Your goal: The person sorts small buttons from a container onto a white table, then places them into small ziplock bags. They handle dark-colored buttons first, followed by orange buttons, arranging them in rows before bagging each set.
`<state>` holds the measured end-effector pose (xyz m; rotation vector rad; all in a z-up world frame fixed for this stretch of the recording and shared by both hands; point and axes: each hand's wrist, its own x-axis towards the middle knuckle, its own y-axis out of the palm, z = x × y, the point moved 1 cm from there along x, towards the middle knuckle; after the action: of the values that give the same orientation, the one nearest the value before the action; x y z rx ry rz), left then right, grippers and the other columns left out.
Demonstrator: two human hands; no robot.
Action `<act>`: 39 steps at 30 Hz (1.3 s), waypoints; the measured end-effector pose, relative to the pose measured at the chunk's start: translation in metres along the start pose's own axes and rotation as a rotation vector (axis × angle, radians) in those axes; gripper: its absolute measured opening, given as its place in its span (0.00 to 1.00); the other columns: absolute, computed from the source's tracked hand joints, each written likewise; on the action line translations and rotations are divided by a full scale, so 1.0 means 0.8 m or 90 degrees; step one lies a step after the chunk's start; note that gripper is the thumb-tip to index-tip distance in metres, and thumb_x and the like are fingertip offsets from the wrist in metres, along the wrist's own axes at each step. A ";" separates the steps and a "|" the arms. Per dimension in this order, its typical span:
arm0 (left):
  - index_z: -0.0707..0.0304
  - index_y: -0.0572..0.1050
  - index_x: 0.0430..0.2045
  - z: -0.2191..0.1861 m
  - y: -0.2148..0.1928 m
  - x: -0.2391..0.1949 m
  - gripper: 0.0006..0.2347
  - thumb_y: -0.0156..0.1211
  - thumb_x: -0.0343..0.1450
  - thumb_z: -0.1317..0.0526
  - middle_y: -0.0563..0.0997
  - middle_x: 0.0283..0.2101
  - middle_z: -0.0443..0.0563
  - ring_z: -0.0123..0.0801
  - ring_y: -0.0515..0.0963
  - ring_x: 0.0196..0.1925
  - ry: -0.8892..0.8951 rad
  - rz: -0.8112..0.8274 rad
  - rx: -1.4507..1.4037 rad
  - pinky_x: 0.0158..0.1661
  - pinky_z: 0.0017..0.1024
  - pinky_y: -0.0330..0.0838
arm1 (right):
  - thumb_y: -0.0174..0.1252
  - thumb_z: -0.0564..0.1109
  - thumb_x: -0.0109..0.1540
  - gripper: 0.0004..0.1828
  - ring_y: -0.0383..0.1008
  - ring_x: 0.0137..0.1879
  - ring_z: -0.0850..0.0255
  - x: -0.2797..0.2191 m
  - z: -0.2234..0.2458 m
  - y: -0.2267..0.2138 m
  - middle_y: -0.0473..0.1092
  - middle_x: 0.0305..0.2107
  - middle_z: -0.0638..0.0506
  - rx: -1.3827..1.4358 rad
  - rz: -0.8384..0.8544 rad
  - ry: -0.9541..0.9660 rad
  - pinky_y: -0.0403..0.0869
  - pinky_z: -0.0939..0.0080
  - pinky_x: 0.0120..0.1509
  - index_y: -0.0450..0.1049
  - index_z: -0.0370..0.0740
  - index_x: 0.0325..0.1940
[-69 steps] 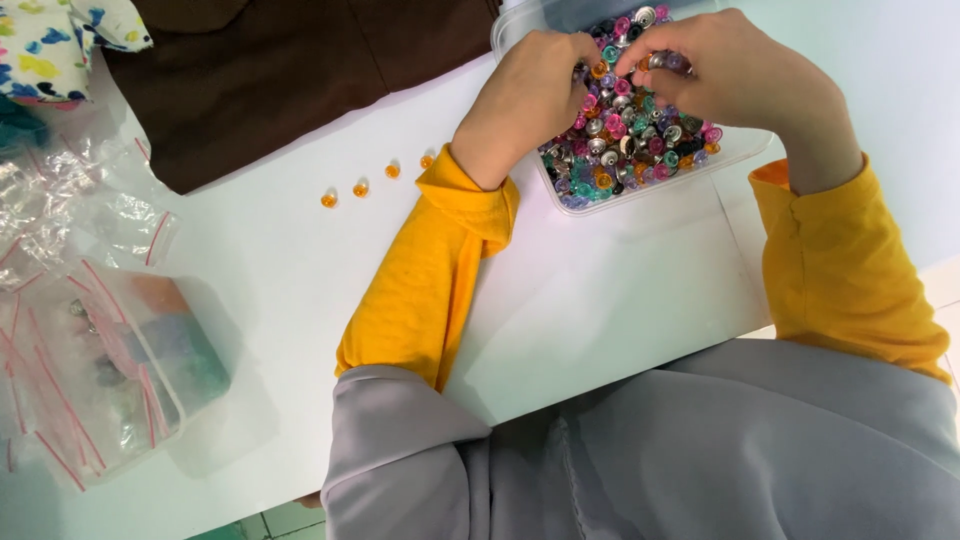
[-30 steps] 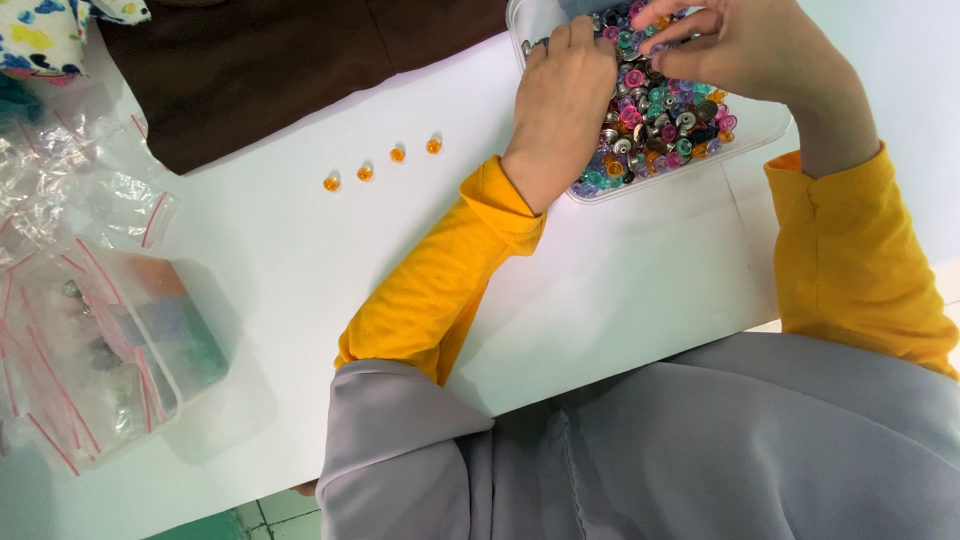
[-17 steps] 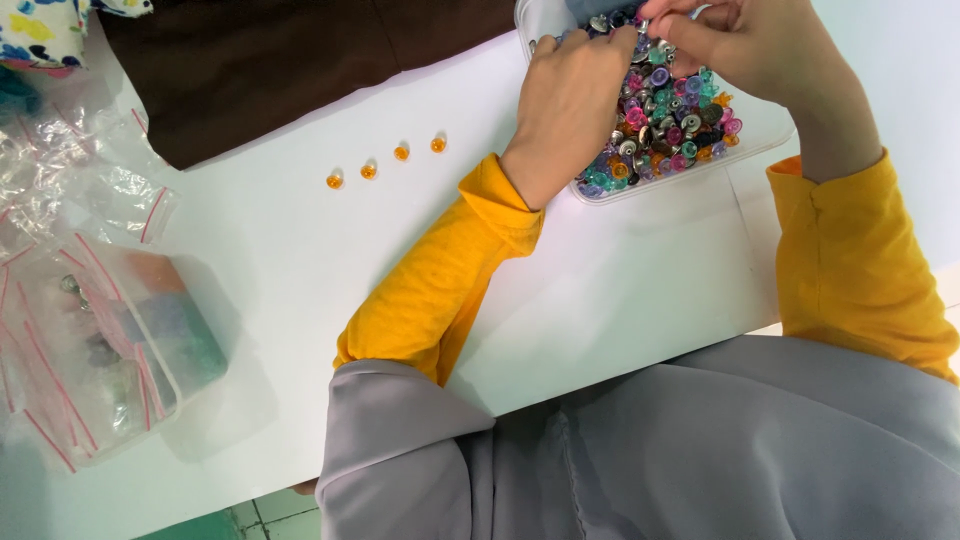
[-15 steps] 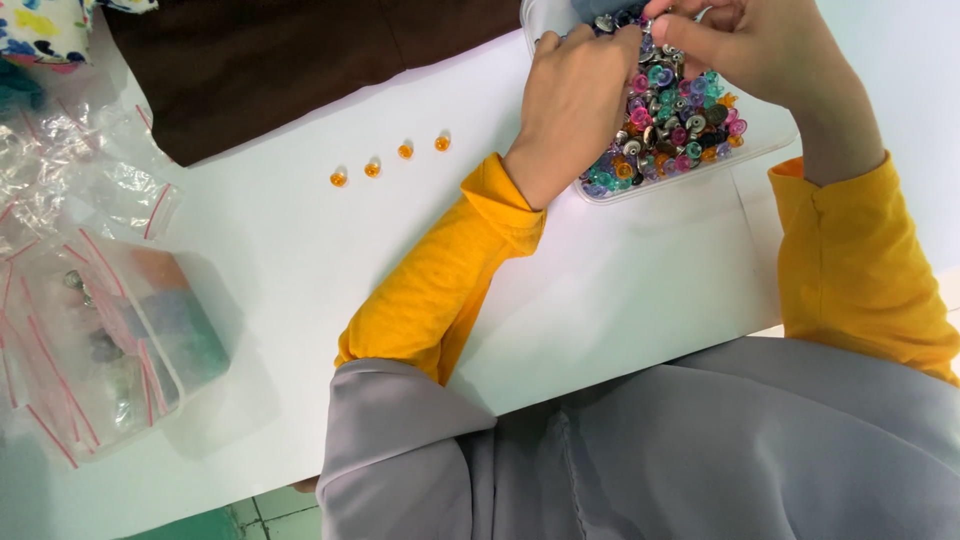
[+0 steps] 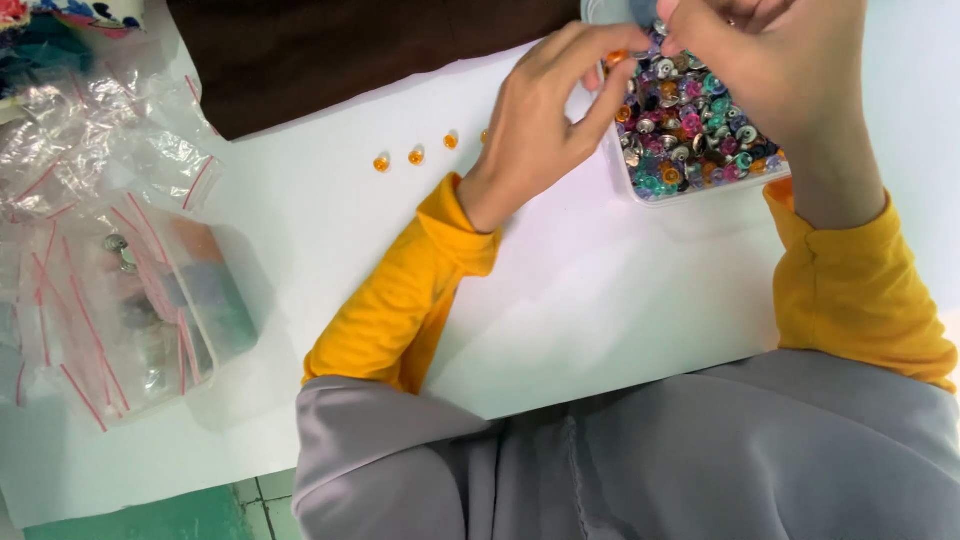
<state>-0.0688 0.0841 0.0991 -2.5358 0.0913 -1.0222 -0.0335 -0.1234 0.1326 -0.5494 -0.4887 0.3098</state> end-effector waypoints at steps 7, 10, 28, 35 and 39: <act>0.49 0.72 0.54 0.042 -0.085 -0.101 0.12 0.58 0.76 0.60 0.84 0.45 0.36 0.26 0.81 0.44 -0.184 -0.026 0.228 0.53 0.33 0.70 | 0.66 0.33 0.67 0.16 0.81 0.44 0.58 -0.003 0.087 0.078 0.79 0.40 0.44 -0.086 0.060 -0.075 0.70 0.62 0.38 0.71 0.32 0.57; 0.51 0.80 0.39 0.054 -0.110 -0.124 0.04 0.65 0.73 0.58 0.85 0.42 0.33 0.25 0.81 0.44 -0.161 -0.049 0.319 0.45 0.27 0.67 | 0.66 0.36 0.65 0.10 0.84 0.39 0.59 -0.017 0.061 0.135 0.80 0.34 0.49 -0.177 0.098 -0.125 0.77 0.58 0.41 0.72 0.36 0.47; 0.44 0.79 0.42 0.071 -0.118 -0.139 0.20 0.71 0.67 0.37 0.80 0.45 0.37 0.34 0.75 0.45 -0.079 0.034 0.606 0.44 0.40 0.56 | 0.63 0.44 0.63 0.19 0.77 0.35 0.52 -0.021 -0.006 0.209 0.77 0.35 0.51 -0.417 0.132 -0.139 0.73 0.49 0.38 0.74 0.40 0.59; 0.48 0.78 0.55 0.077 -0.117 -0.139 0.21 0.63 0.74 0.38 0.77 0.28 0.37 0.31 0.72 0.32 -0.043 0.139 0.692 0.38 0.35 0.57 | 0.63 0.43 0.66 0.18 0.75 0.37 0.51 -0.017 -0.009 0.212 0.74 0.38 0.46 -0.354 0.170 -0.155 0.74 0.50 0.41 0.76 0.38 0.60; 0.46 0.80 0.41 0.080 -0.116 -0.139 0.13 0.67 0.73 0.43 0.76 0.26 0.35 0.31 0.71 0.32 -0.007 0.127 0.669 0.38 0.34 0.57 | 0.63 0.36 0.66 0.12 0.73 0.35 0.51 -0.014 -0.014 0.214 0.72 0.33 0.46 -0.276 0.176 -0.152 0.74 0.50 0.43 0.78 0.35 0.54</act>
<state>-0.1147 0.2143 0.0213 -1.5349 -0.1584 -0.6951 -0.0629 0.0061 0.0240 -1.0130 -0.7200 0.5426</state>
